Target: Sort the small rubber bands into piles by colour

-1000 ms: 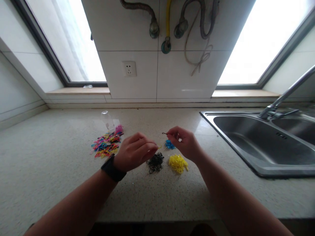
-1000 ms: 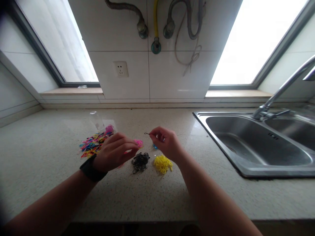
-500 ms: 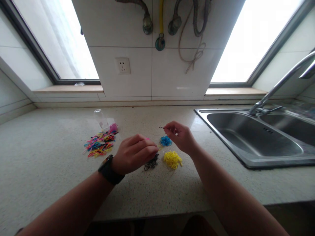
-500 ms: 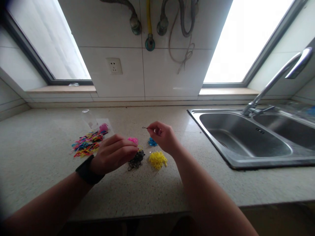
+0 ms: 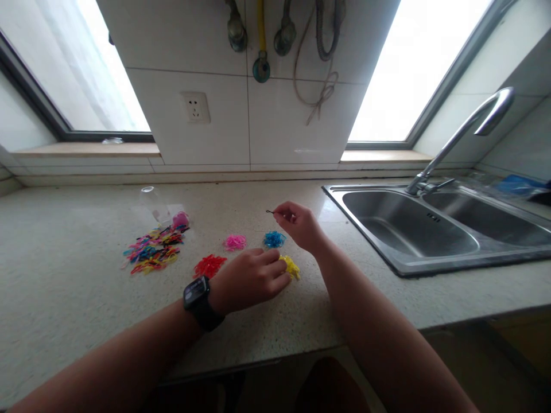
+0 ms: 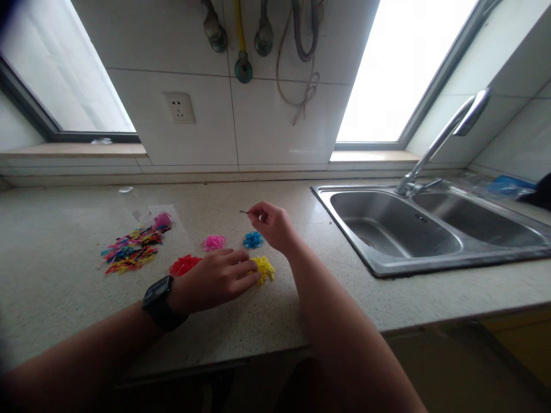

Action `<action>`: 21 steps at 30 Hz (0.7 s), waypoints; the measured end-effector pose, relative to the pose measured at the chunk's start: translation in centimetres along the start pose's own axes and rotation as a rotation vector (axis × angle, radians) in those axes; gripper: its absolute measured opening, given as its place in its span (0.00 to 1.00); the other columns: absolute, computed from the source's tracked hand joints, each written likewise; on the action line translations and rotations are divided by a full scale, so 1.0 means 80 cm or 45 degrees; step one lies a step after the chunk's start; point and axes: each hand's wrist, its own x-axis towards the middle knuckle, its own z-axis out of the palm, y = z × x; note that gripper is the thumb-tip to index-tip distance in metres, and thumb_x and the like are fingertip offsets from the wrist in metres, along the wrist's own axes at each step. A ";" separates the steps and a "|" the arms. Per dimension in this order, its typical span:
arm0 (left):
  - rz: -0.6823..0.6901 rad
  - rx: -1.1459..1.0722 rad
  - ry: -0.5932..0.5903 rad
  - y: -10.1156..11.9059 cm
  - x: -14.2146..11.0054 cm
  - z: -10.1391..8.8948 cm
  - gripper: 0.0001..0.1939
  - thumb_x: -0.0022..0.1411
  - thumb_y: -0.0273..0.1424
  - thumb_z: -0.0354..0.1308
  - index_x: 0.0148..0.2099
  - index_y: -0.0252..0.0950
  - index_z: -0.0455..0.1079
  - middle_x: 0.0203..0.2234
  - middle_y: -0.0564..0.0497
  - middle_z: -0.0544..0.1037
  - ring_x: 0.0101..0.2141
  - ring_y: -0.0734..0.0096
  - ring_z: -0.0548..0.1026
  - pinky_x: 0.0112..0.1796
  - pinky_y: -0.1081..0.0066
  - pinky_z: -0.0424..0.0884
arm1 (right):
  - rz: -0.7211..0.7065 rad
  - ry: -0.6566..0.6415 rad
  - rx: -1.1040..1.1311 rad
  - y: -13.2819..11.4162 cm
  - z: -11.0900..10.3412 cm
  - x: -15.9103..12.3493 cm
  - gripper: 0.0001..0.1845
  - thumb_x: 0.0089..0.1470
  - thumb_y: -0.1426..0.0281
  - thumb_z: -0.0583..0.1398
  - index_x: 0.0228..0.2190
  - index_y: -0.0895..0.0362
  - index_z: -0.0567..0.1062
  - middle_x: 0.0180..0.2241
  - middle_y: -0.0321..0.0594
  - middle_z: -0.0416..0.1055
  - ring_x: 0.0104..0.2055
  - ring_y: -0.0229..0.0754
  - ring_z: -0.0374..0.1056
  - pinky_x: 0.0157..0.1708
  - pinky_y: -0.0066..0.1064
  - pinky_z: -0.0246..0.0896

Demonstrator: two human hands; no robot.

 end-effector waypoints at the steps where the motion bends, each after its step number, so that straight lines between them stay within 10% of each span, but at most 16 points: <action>1: -0.015 0.002 -0.013 0.000 0.000 0.001 0.07 0.69 0.26 0.53 0.38 0.35 0.71 0.30 0.49 0.74 0.35 0.63 0.71 0.29 0.64 0.67 | -0.002 -0.006 -0.016 0.000 0.000 0.000 0.05 0.55 0.67 0.62 0.32 0.57 0.75 0.24 0.32 0.66 0.23 0.32 0.55 0.22 0.27 0.50; 21: -0.220 -0.072 -0.005 -0.014 -0.019 -0.007 0.08 0.68 0.27 0.53 0.41 0.36 0.74 0.32 0.49 0.76 0.37 0.62 0.71 0.35 0.62 0.70 | 0.038 -0.073 -0.006 0.001 0.003 0.000 0.07 0.56 0.65 0.62 0.33 0.57 0.75 0.24 0.33 0.68 0.23 0.32 0.55 0.22 0.28 0.51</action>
